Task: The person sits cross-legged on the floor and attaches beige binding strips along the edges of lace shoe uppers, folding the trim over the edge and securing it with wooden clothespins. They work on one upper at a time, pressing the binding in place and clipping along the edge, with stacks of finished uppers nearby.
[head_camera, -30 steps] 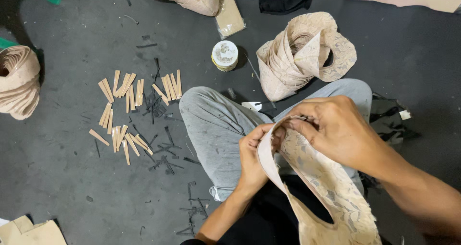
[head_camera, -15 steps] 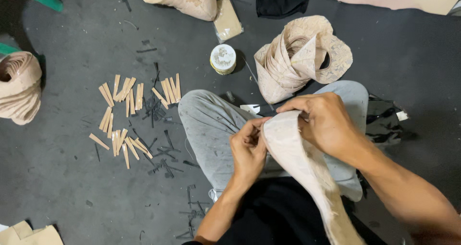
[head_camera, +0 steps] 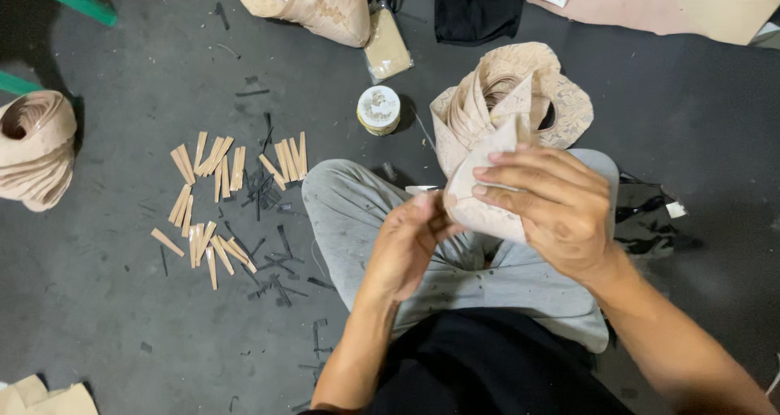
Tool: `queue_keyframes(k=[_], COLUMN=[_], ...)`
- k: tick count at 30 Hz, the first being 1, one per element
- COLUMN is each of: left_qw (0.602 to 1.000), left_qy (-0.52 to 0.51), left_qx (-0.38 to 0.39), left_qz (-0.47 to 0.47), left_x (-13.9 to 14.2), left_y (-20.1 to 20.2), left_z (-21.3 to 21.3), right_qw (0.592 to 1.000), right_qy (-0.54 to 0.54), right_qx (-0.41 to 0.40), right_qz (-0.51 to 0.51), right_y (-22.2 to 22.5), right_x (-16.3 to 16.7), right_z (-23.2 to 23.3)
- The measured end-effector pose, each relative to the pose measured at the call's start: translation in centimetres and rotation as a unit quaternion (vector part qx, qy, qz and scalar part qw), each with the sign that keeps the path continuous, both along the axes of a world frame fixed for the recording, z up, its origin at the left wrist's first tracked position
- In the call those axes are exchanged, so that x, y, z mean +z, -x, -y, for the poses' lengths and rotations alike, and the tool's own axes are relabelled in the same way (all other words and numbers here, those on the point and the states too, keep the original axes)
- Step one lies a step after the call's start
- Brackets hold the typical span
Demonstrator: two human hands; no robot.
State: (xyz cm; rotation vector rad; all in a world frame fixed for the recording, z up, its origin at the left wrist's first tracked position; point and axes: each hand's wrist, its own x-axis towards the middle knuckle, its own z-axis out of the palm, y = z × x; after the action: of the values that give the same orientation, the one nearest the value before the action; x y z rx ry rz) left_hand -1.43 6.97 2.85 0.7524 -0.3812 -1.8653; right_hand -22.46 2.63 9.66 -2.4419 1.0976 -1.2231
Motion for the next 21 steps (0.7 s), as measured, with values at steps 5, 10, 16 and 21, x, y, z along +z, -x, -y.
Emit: queue_keyframes(k=[5, 10, 16, 21], left_qw=[0.985, 0.977, 0.977, 0.989], left_qy=[0.11, 0.124, 0.114, 0.089], left_qx=[0.071, 0.033, 0.019, 0.037], left_qz=[0.116, 0.17, 0.178, 0.111], left_x=[-1.2, -1.3, -0.6, -1.2], left_y=[0.6, 1.2, 2.2, 2.5], left_z=[0.4, 0.0, -0.6, -0.8], right_qw=[0.845, 0.697, 0.703, 0.662], right_qy=[-0.378, -0.55, -0.553, -0.569], right_qx=[-0.026, 0.076, 0.069, 0.095], right_qz=[0.377, 0.453, 0.441, 0.478], right_y=[1.0, 2.4, 1.2, 1.2], right_x=[-3.1, -6.0, -7.4, -7.4], right_z=[0.1, -1.3, -2.7, -3.0])
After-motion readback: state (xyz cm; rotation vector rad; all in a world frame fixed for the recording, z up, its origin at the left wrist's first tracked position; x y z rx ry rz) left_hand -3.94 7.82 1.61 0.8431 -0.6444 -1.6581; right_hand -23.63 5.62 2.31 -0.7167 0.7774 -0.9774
